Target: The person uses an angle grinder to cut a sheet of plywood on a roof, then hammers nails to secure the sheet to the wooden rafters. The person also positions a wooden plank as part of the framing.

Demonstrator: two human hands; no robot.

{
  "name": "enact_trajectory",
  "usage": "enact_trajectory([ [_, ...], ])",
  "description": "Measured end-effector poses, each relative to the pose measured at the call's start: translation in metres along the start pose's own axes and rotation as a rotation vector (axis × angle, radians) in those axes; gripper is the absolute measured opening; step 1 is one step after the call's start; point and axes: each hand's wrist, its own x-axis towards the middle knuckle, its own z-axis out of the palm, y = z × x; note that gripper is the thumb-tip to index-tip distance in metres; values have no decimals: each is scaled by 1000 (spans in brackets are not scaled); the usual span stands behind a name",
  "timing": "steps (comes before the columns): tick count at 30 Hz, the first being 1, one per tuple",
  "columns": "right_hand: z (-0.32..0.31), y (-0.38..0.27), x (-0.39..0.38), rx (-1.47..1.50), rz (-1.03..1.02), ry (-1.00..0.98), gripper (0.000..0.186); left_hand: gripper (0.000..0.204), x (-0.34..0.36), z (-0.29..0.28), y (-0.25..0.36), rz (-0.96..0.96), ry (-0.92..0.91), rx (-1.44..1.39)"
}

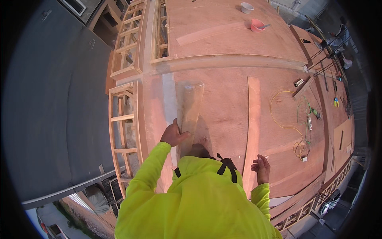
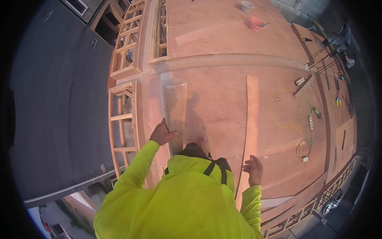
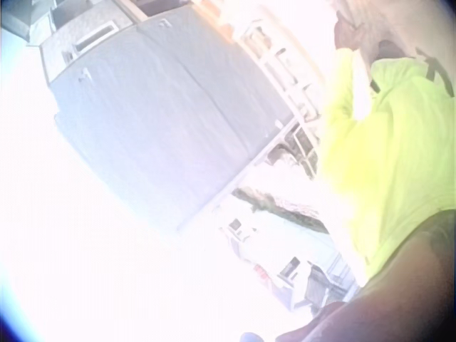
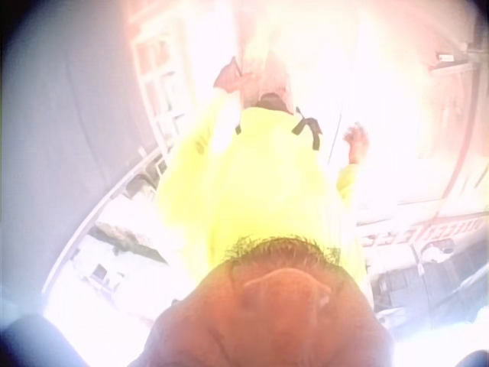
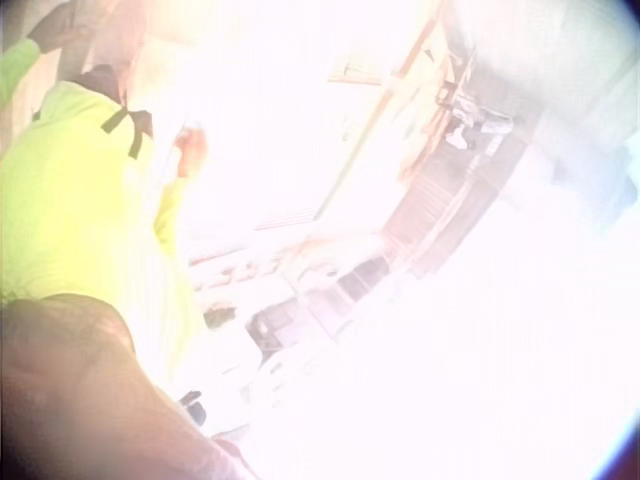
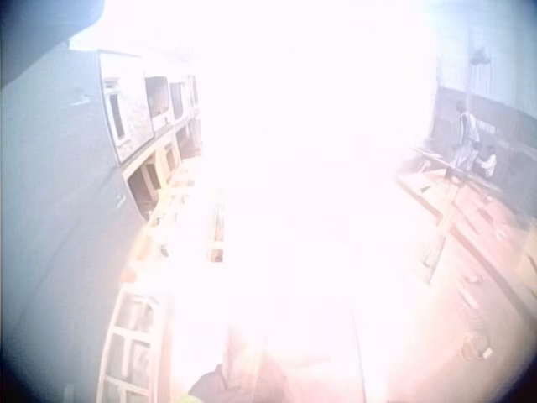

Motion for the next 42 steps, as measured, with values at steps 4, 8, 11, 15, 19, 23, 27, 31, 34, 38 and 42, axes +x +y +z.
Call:
enact_trajectory([
  [4, -10, 32, 47, -323, 44, -83, 42, 82, 4, -30, 5, -45, 160, -127],
  [8, -57, 86, 94, -563, 277, -96, 52, 72, -2, -32, -13, -75, 445, -335],
  [11, -86, 101, 127, -624, 418, -88, 55, 63, 3, -19, -39, -50, 697, -439],
  [15, -108, 83, 196, -589, 393, -105, 57, 53, 34, -24, -12, -118, 1062, -496],
  [19, -66, 5, 282, -619, 224, -91, 56, 46, 70, -48, 28, -92, 1350, -922],
  [23, 4, -81, 371, -1029, -291, -153, 57, 44, 102, -64, 68, -92, 1357, -1007],
  [27, 184, -230, 328, -955, -706, -456, 83, 48, 126, -58, 102, -226, 1353, -1189],
  [31, 301, -281, 302, -1234, -1269, -828, 103, 52, 166, -61, 119, -303, 1251, -1369],
  [34, 351, -267, 329, -1302, -1400, -874, 102, 54, 212, -72, 109, -401, 1146, -1467],
  [38, 402, -285, 383, -1315, -1372, -893, 98, 56, 278, -103, 87, -545, 1001, -1396],
  [42, 458, -328, 417, -1268, -986, -1139, 93, 64, 360, -155, 50, -503, 840, -1336],
])
